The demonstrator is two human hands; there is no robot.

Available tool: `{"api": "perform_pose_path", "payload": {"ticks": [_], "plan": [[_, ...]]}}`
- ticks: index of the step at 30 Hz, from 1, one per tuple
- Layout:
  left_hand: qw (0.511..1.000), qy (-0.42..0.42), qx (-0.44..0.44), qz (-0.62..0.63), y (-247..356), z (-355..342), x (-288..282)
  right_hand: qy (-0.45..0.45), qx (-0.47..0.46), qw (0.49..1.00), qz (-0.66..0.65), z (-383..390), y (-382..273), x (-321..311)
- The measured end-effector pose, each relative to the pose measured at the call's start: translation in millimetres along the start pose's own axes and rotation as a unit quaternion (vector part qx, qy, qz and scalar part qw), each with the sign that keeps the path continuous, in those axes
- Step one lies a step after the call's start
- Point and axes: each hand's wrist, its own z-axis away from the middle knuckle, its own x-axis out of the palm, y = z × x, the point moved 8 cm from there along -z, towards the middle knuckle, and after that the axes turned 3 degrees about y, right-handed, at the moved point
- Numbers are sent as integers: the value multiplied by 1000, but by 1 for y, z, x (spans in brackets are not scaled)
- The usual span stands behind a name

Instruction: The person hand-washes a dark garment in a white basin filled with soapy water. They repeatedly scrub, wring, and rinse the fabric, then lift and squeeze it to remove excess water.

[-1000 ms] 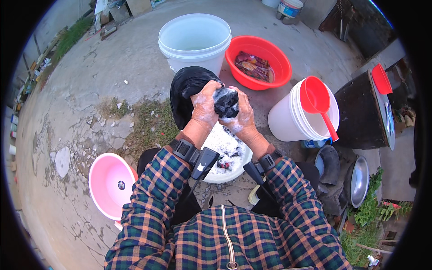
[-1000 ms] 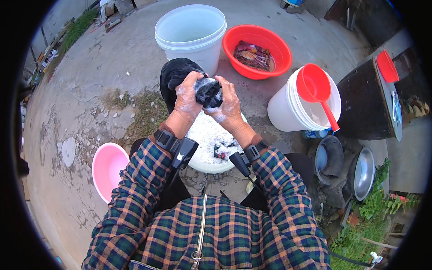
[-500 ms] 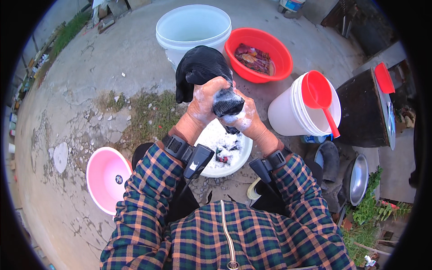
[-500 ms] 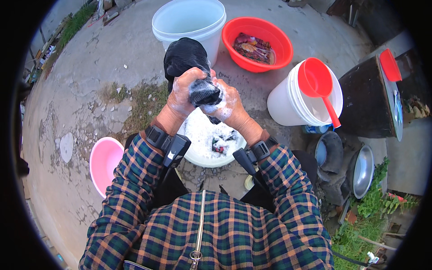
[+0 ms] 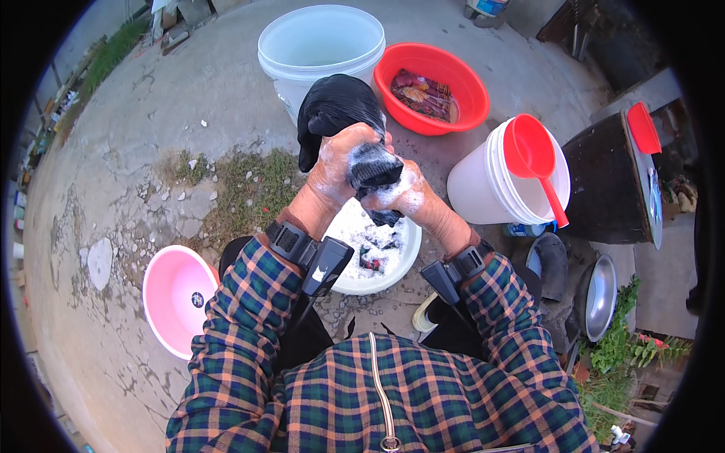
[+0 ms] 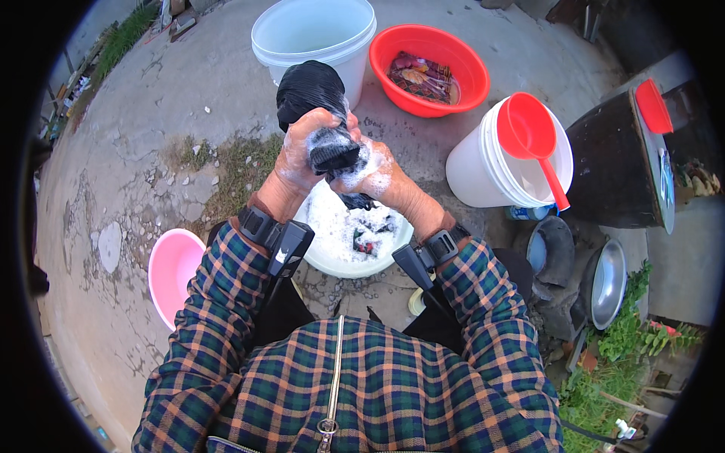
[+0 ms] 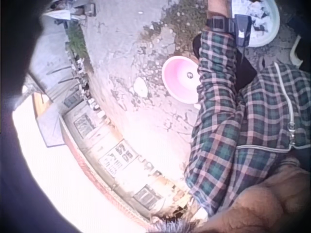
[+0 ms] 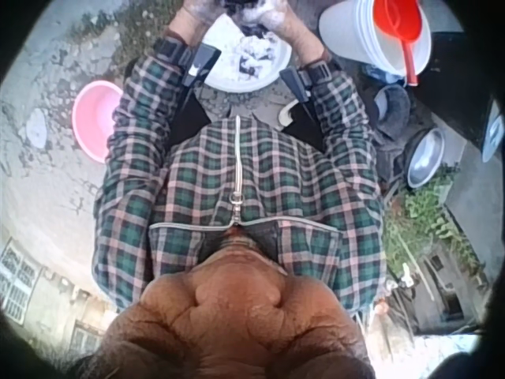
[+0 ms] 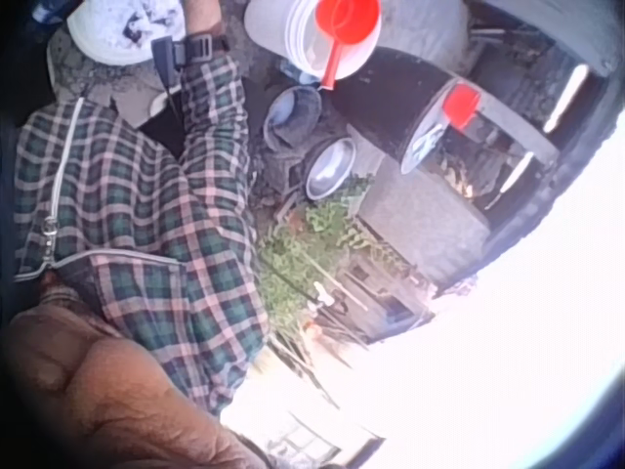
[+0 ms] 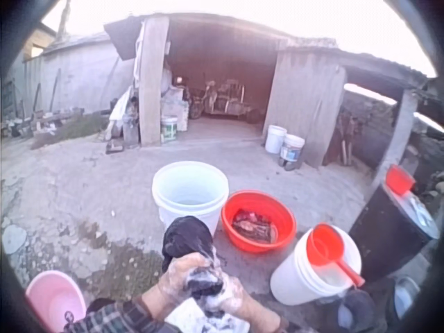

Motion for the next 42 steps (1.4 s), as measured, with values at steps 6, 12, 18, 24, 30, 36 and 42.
{"api": "perform_pose_path", "payload": {"ticks": [6,12,18,24,30,36,42], "plan": [[1000,-26,17,2,5,-1,-1,-2,11,997,-82,-1,5,0],[999,-37,17,-23,8,3,4,-31,40,948,-315,2,12,13],[997,-70,-10,-10,6,0,8,-14,65,925,-374,7,18,19],[992,-125,-28,19,11,10,25,3,89,963,-255,13,16,14],[989,-125,-18,-72,15,21,32,7,10,964,-264,10,10,11],[999,-35,17,-23,10,6,6,-28,68,978,-195,5,17,13],[981,100,164,3,28,-14,-30,229,-93,951,185,19,-30,-4]]}}
